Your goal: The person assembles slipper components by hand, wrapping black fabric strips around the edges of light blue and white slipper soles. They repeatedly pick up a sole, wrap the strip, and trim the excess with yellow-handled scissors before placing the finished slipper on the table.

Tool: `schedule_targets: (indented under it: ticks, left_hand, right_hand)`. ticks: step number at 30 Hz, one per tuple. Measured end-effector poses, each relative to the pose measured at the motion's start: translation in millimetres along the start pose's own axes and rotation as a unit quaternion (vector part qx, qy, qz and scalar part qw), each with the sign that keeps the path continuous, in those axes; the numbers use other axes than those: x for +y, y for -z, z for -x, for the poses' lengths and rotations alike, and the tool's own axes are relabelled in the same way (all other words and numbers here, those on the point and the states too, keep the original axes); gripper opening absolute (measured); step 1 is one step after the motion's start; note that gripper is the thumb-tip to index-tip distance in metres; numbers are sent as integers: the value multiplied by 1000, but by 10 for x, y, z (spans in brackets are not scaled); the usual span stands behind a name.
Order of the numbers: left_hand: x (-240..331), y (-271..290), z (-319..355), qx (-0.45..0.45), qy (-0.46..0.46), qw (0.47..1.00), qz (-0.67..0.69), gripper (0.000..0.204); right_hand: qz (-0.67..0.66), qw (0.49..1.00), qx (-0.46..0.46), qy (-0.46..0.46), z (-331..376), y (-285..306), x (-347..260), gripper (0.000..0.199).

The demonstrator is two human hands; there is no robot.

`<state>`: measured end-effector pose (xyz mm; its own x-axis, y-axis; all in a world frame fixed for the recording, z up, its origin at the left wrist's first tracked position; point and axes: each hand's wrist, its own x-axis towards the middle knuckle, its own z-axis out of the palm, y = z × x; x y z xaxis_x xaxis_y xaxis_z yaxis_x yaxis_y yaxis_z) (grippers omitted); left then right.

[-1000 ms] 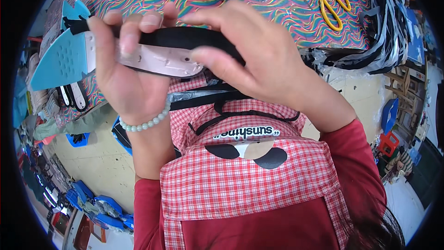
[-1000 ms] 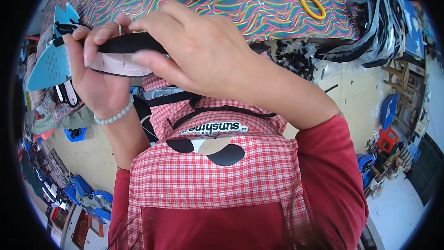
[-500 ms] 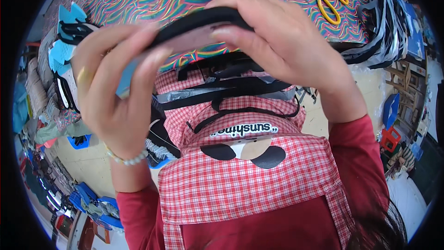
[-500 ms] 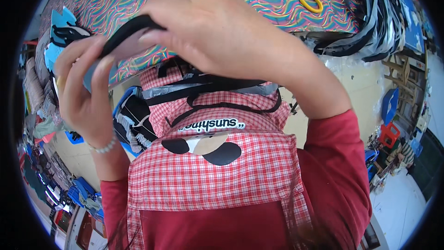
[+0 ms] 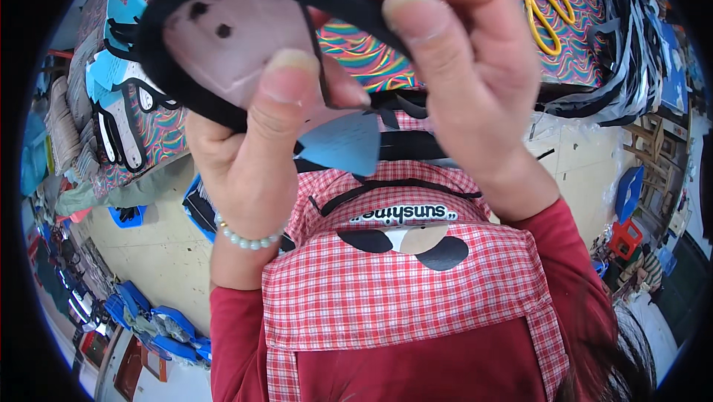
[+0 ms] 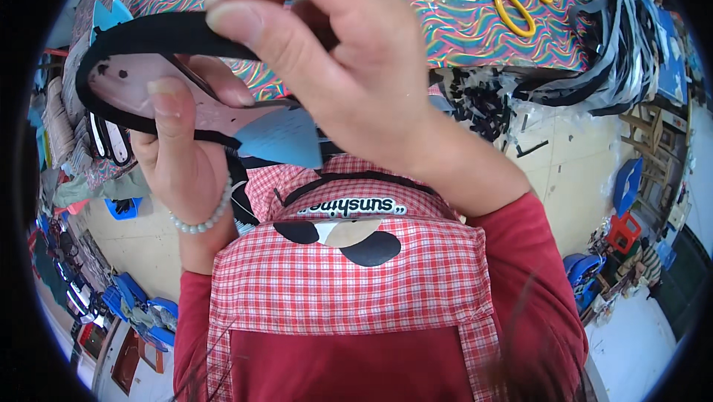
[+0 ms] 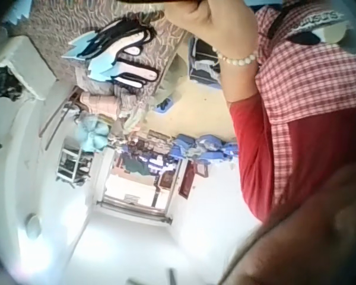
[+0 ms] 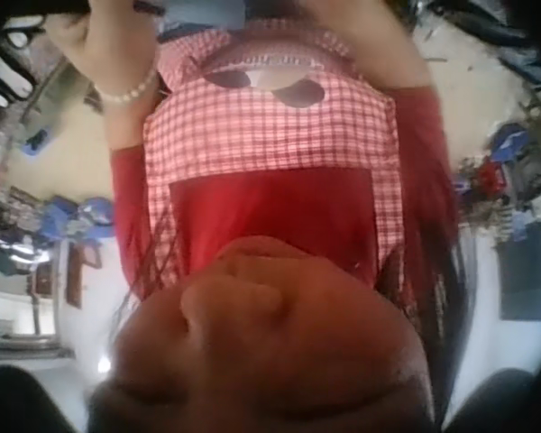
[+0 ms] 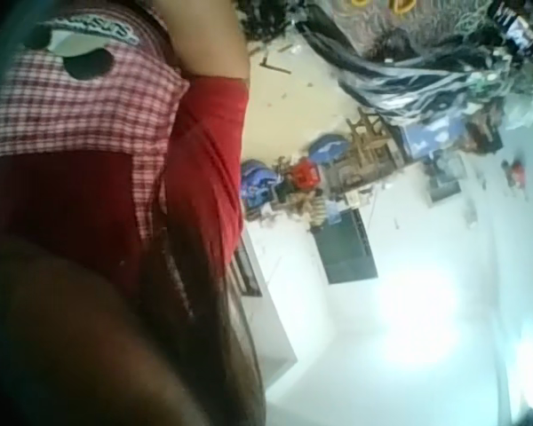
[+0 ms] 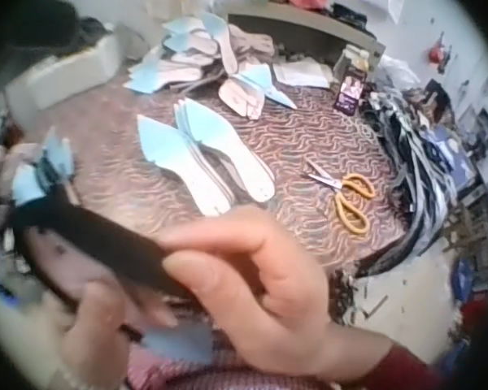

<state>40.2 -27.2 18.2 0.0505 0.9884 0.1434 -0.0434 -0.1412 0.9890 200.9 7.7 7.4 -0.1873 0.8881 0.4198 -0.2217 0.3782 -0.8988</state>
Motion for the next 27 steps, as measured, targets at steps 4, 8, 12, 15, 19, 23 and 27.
schedule_targets:
  ticks: [4, 8, 12, 15, 19, 23, 27]
  left_hand:
    - [-150, -82, -133, 73, -46, 996, 22, 55]
    - [-202, -1, -198, 28, -17, 999, 5, 59]
    - [-126, 22, -185, 72, 51, 991, 104, 50]
    - [-216, 32, -198, 52, 43, 976, 206, 49]
    - [-150, -27, -149, 84, 96, 984, 121, 54]
    - [-166, -16, -137, 54, 42, 995, 75, 50]
    - [-111, -159, 61, 40, 60, 996, 60, 40]
  right_hand:
    - [113, 989, -21, 90, 33, -85, 237, 12]
    - [145, 987, -23, 68, -32, -82, 254, 13]
    - [213, 972, -39, 95, 64, -14, 261, 14]
    - [273, 957, -82, 57, 148, 66, 196, 14]
    - [420, 897, -132, 41, 275, 31, 91, 19]
    - [328, 939, -85, 53, 223, 32, 49, 17]
    - [145, 988, -26, -49, 349, 23, 80, 16]
